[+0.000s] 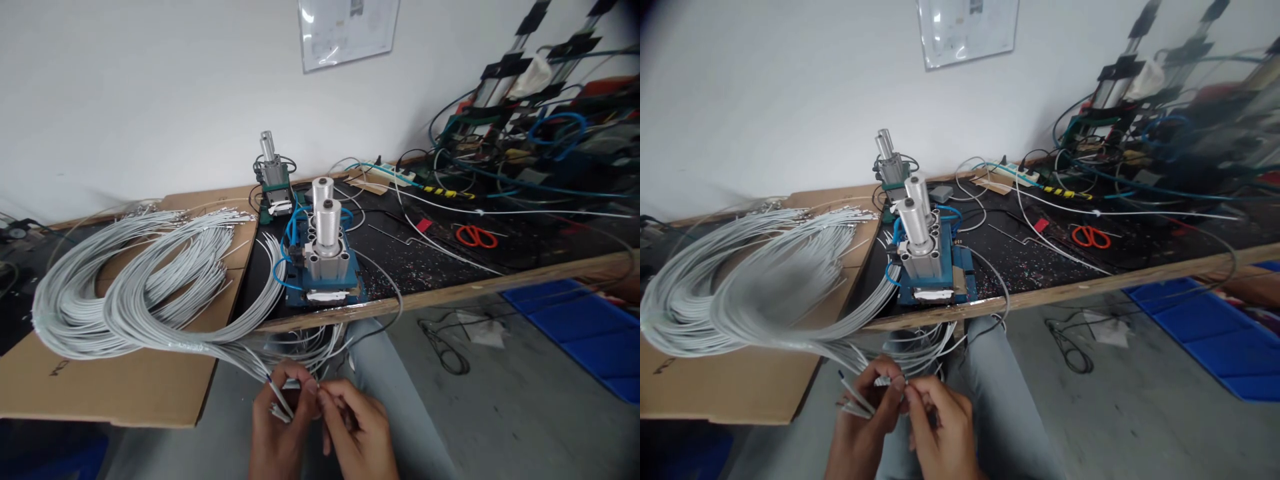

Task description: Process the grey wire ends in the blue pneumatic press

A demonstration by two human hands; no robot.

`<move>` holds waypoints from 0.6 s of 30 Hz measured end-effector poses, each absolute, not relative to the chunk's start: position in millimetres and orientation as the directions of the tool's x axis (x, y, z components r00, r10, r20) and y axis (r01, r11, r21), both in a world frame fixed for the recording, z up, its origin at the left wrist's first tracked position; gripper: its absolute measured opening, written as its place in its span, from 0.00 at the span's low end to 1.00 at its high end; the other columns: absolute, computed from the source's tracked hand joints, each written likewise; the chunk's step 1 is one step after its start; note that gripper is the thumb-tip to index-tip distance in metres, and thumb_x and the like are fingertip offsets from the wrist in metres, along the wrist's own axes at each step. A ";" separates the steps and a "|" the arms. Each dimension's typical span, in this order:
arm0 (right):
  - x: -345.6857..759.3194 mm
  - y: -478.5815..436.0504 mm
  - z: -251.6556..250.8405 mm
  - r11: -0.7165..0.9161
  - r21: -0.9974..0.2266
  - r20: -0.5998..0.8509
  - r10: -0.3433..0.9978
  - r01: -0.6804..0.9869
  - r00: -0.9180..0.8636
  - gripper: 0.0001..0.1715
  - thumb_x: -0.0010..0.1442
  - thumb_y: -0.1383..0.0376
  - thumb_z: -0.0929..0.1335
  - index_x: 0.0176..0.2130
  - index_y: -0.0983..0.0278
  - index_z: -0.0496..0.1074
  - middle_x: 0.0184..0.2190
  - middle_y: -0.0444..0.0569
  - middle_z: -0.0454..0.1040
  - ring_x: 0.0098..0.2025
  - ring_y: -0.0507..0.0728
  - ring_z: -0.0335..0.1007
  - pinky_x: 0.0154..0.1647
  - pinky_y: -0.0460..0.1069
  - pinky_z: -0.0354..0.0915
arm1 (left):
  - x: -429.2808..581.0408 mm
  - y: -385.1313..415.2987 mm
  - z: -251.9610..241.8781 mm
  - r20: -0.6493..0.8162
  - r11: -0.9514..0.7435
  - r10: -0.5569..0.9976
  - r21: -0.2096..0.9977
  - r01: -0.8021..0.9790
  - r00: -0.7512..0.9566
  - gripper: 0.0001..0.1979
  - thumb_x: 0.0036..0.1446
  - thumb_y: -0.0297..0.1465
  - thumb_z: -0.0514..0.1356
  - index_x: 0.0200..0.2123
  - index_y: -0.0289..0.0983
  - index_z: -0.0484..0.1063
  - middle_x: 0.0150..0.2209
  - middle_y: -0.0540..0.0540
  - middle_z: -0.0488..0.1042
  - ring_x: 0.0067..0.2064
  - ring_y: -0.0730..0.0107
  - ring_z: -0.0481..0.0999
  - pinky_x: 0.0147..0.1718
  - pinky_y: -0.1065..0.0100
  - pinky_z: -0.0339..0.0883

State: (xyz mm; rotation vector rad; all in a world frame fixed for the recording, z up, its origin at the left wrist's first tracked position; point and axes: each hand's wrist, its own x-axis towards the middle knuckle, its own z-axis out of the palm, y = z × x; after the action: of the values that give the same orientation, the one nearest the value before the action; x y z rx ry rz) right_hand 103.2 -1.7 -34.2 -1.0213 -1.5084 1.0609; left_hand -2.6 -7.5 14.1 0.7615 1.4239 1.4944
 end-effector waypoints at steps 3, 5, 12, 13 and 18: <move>102.4 0.0 -34.6 0.231 -0.971 0.221 0.964 0.057 -0.149 0.16 0.73 0.61 0.65 0.34 0.61 0.74 0.16 0.36 0.67 0.14 0.48 0.66 0.18 0.40 0.62 | 0.6 -7.9 8.3 -0.104 0.036 0.890 0.987 -0.158 -0.444 0.21 0.52 0.48 0.72 0.25 0.37 0.74 0.20 0.56 0.64 0.21 0.77 0.60 0.20 0.76 0.56; 102.7 1.5 -34.2 0.212 -0.976 0.204 0.967 0.037 -0.154 0.16 0.73 0.60 0.65 0.33 0.61 0.73 0.16 0.36 0.67 0.14 0.48 0.66 0.18 0.40 0.62 | 0.9 -8.6 6.2 -0.108 0.046 0.884 0.988 -0.146 -0.455 0.20 0.53 0.48 0.72 0.26 0.37 0.75 0.21 0.56 0.64 0.22 0.76 0.60 0.20 0.75 0.56; 105.4 4.5 -30.7 0.183 -0.983 0.177 0.967 0.019 -0.183 0.15 0.73 0.61 0.65 0.34 0.61 0.74 0.16 0.36 0.67 0.15 0.48 0.66 0.19 0.39 0.63 | -5.1 -10.1 6.1 -0.150 0.100 0.897 0.985 -0.139 -0.416 0.19 0.55 0.49 0.70 0.31 0.38 0.79 0.20 0.56 0.64 0.21 0.74 0.61 0.21 0.74 0.57; 105.5 4.7 -30.2 0.187 -0.982 0.180 0.966 0.022 -0.184 0.15 0.73 0.61 0.65 0.34 0.61 0.73 0.16 0.35 0.66 0.15 0.48 0.65 0.19 0.39 0.62 | -6.1 -9.6 6.5 -0.143 0.103 0.900 0.988 -0.117 -0.412 0.18 0.55 0.48 0.70 0.31 0.38 0.79 0.20 0.56 0.63 0.22 0.74 0.61 0.21 0.74 0.57; 111.0 8.1 -28.6 0.217 -0.976 0.203 0.943 0.027 -0.263 0.17 0.74 0.61 0.64 0.33 0.62 0.72 0.15 0.35 0.66 0.15 0.48 0.65 0.20 0.40 0.63 | -11.9 -4.6 11.1 -0.147 0.118 0.946 0.986 -0.115 -0.289 0.19 0.54 0.47 0.70 0.26 0.38 0.76 0.20 0.55 0.64 0.21 0.75 0.59 0.20 0.73 0.52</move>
State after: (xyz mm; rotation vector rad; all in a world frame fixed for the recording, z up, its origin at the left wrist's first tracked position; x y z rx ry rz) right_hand 111.0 8.1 -28.6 -0.9521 -1.5334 1.2046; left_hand -11.9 -4.6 11.1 0.8804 1.4110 1.3636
